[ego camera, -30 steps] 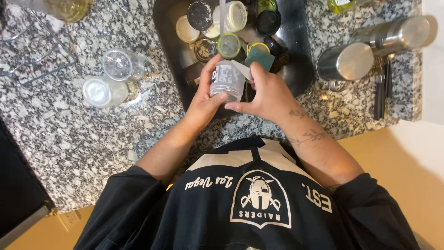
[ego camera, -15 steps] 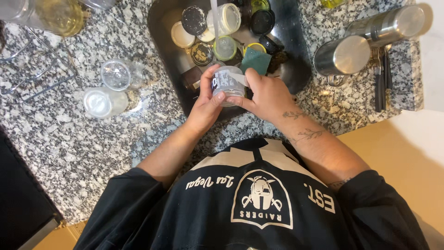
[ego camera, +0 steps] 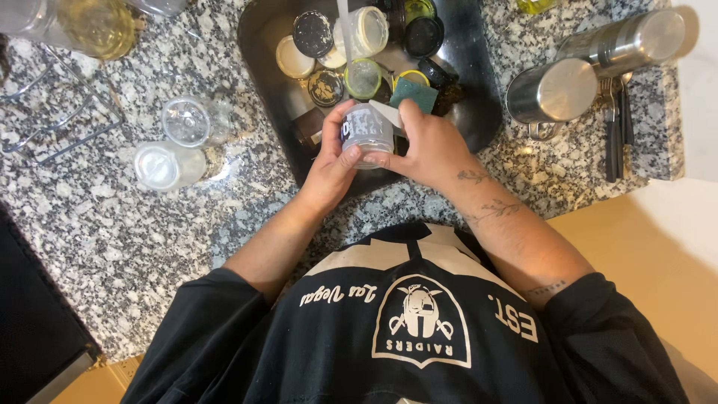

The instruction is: The person washes a small plastic container in a kitchen sink using a green sponge and running water. They scrub the container's exterior and interior, rinse it under the tap, and repeat the process to ensure it is clean.

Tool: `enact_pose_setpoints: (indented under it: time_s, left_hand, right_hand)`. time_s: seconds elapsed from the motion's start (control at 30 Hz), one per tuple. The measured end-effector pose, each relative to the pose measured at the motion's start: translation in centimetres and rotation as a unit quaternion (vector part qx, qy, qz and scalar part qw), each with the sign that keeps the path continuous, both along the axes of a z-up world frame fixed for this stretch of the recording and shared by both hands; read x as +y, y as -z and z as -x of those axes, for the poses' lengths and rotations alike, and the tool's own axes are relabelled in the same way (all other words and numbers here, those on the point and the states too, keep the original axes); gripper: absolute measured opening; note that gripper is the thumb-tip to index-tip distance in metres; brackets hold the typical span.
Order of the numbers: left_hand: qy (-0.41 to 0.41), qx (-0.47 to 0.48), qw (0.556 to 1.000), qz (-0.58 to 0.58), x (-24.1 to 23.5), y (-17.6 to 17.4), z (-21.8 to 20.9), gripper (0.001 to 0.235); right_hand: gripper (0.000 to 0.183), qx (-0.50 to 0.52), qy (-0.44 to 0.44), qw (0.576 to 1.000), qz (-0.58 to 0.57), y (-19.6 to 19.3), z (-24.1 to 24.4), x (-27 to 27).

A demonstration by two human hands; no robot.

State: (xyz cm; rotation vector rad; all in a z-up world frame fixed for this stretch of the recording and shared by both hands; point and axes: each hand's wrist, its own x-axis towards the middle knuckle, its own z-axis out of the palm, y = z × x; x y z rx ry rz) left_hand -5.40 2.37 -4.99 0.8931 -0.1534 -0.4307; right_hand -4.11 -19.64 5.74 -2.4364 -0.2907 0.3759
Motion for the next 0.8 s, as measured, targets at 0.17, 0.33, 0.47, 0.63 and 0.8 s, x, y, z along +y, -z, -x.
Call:
enact_pose_setpoints:
  time_s: [0.17,0.33,0.47,0.63,0.8]
  left_hand:
    - [0.000,-0.006,1.000,-0.013,0.3,0.2,-0.2,0.077]
    - [-0.002,-0.003,1.000,-0.013,0.2,0.0,-0.3,0.077]
    - [0.005,-0.001,1.000,-0.016,0.5,0.7,-0.4,0.077]
    - [0.003,-0.001,1.000,-0.018,0.4,0.2,-0.2,0.079]
    - [0.008,0.002,1.000,-0.029,1.0,0.9,-0.4,0.080]
  right_hand:
    - [0.054,-0.034,-0.021,0.999,0.004,-0.5,0.7,0.9]
    - [0.067,-0.031,-0.007,0.999,-0.011,0.0,-0.1,0.1]
    - [0.054,-0.025,-0.030,0.999,0.000,-1.6,0.2,0.3]
    - [0.068,-0.062,-0.020,0.998,0.009,0.9,-0.2,0.1]
    - [0.061,-0.036,-0.039,0.999,0.008,0.0,-0.2,0.1]
